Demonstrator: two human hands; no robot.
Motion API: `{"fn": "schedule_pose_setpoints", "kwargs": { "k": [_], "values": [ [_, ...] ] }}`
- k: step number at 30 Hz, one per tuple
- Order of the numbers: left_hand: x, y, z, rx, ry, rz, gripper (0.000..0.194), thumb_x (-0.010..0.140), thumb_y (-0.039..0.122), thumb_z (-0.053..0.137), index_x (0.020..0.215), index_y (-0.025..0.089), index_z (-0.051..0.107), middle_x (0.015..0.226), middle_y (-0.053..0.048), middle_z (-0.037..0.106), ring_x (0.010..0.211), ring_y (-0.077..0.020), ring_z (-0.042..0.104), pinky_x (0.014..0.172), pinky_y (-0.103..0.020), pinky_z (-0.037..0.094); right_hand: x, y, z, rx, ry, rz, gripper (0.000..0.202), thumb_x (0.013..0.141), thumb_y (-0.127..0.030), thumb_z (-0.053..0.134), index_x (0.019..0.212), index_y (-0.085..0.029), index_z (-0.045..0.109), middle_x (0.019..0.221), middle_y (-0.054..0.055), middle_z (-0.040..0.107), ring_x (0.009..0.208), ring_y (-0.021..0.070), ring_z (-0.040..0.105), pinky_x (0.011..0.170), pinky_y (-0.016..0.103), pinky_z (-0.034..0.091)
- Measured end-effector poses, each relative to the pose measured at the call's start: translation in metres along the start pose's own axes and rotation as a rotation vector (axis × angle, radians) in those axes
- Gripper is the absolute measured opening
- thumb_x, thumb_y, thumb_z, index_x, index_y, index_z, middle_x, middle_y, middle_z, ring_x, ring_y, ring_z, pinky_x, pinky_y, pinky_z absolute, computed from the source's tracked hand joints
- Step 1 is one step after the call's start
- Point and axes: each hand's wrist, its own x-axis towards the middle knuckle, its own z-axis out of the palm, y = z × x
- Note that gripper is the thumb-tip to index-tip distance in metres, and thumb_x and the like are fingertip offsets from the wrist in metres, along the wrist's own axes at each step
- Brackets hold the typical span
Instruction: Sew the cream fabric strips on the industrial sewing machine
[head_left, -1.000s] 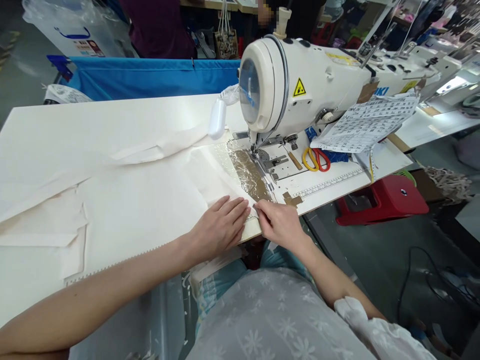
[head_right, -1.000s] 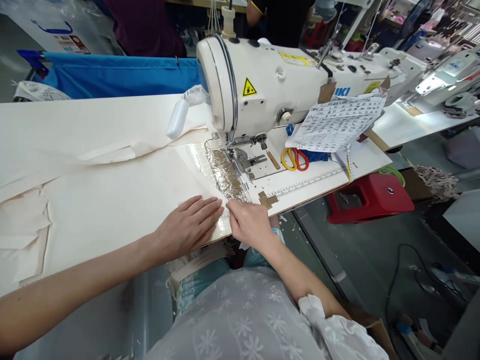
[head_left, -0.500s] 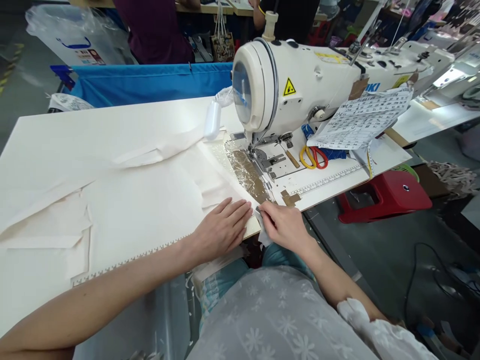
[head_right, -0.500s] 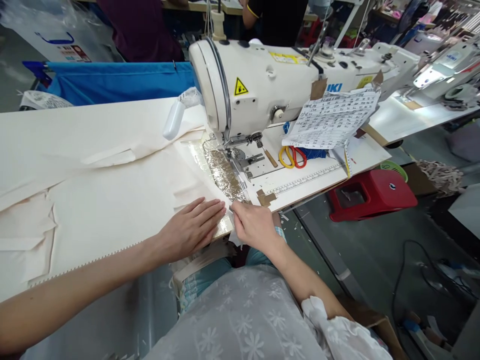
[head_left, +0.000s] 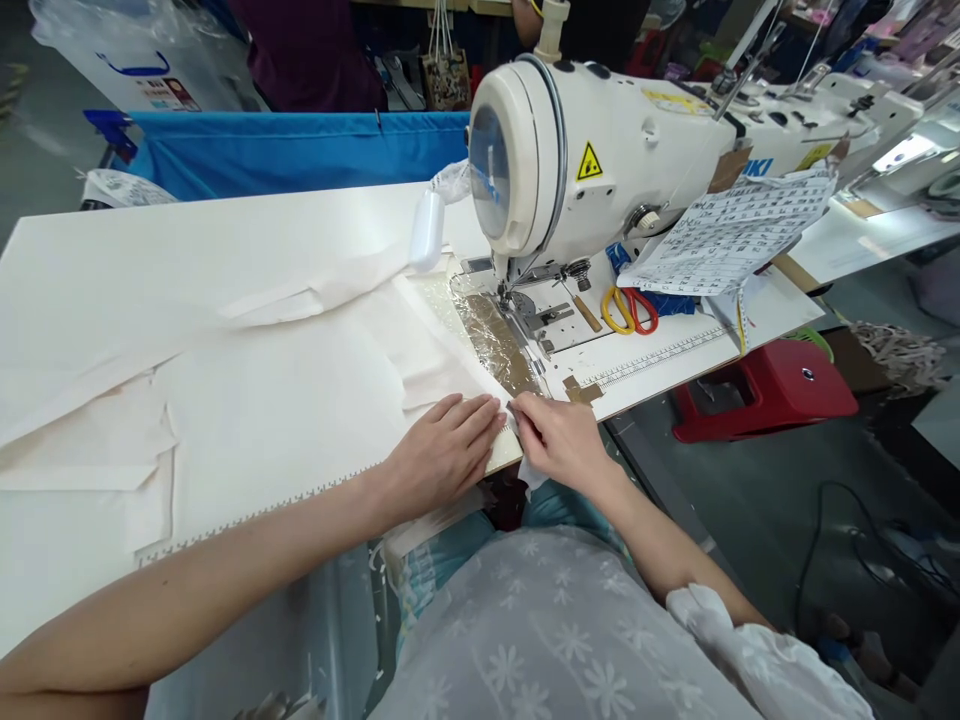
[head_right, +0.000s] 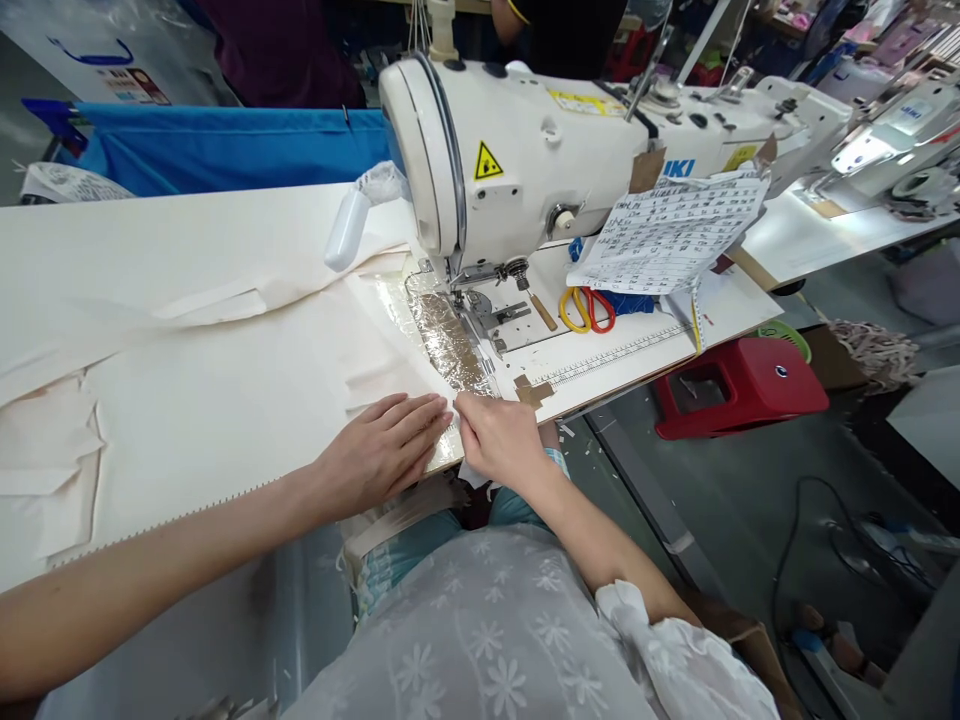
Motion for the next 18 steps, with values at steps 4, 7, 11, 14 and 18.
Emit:
{"fn": "schedule_pose_setpoints", "kwargs": {
  "k": [4, 7, 11, 14, 18],
  "values": [
    [0.003, 0.001, -0.002, 0.011, 0.003, 0.006, 0.035, 0.102, 0.022, 0.043, 0.126, 0.004, 0.061, 0.128, -0.017, 0.064, 0.118, -0.0284, 0.060, 0.097, -0.041, 0.047, -0.017, 0.007, -0.011, 0.031, -0.036, 0.011, 0.019, 0.093, -0.020, 0.042, 0.086, -0.021, 0.060, 0.068, 0.001, 0.067, 0.058, 0.0148, 0.058, 0.054, 0.026, 0.024],
    [0.003, 0.002, -0.002, 0.011, -0.010, 0.012, 0.036, 0.101, 0.023, 0.044, 0.126, 0.003, 0.060, 0.128, -0.018, 0.064, 0.118, -0.0297, 0.060, 0.098, -0.042, 0.046, -0.025, 0.012, -0.009, 0.158, 0.020, 0.103, 0.020, 0.095, -0.025, 0.042, 0.092, -0.021, 0.061, 0.065, -0.002, 0.066, 0.053, 0.0142, 0.057, 0.055, 0.025, 0.029],
    [0.002, 0.004, -0.001, 0.017, -0.017, 0.023, 0.037, 0.100, 0.025, 0.045, 0.129, 0.006, 0.058, 0.130, -0.019, 0.062, 0.119, -0.0310, 0.059, 0.099, -0.044, 0.045, -0.022, 0.010, 0.000, 0.221, 0.113, 0.140, 0.024, 0.098, -0.030, 0.039, 0.101, -0.020, 0.061, 0.071, 0.000, 0.069, 0.057, 0.0151, 0.061, 0.058, 0.025, 0.035],
    [0.001, 0.004, -0.001, 0.008, -0.023, 0.018, 0.037, 0.100, 0.025, 0.047, 0.130, 0.007, 0.057, 0.131, -0.020, 0.062, 0.120, -0.0315, 0.058, 0.100, -0.045, 0.044, -0.019, 0.007, 0.005, 0.176, 0.101, 0.078, 0.024, 0.099, -0.027, 0.039, 0.101, -0.021, 0.062, 0.079, 0.002, 0.072, 0.066, 0.0158, 0.064, 0.060, 0.025, 0.035],
    [0.001, 0.003, -0.001, -0.010, -0.009, 0.027, 0.036, 0.099, 0.023, 0.048, 0.130, 0.006, 0.058, 0.129, -0.021, 0.061, 0.121, -0.0324, 0.058, 0.099, -0.045, 0.044, -0.015, 0.004, 0.007, 0.123, 0.082, 0.042, 0.024, 0.099, -0.024, 0.038, 0.101, -0.021, 0.062, 0.086, 0.003, 0.074, 0.072, 0.0157, 0.065, 0.062, 0.025, 0.034]
  ]
}}
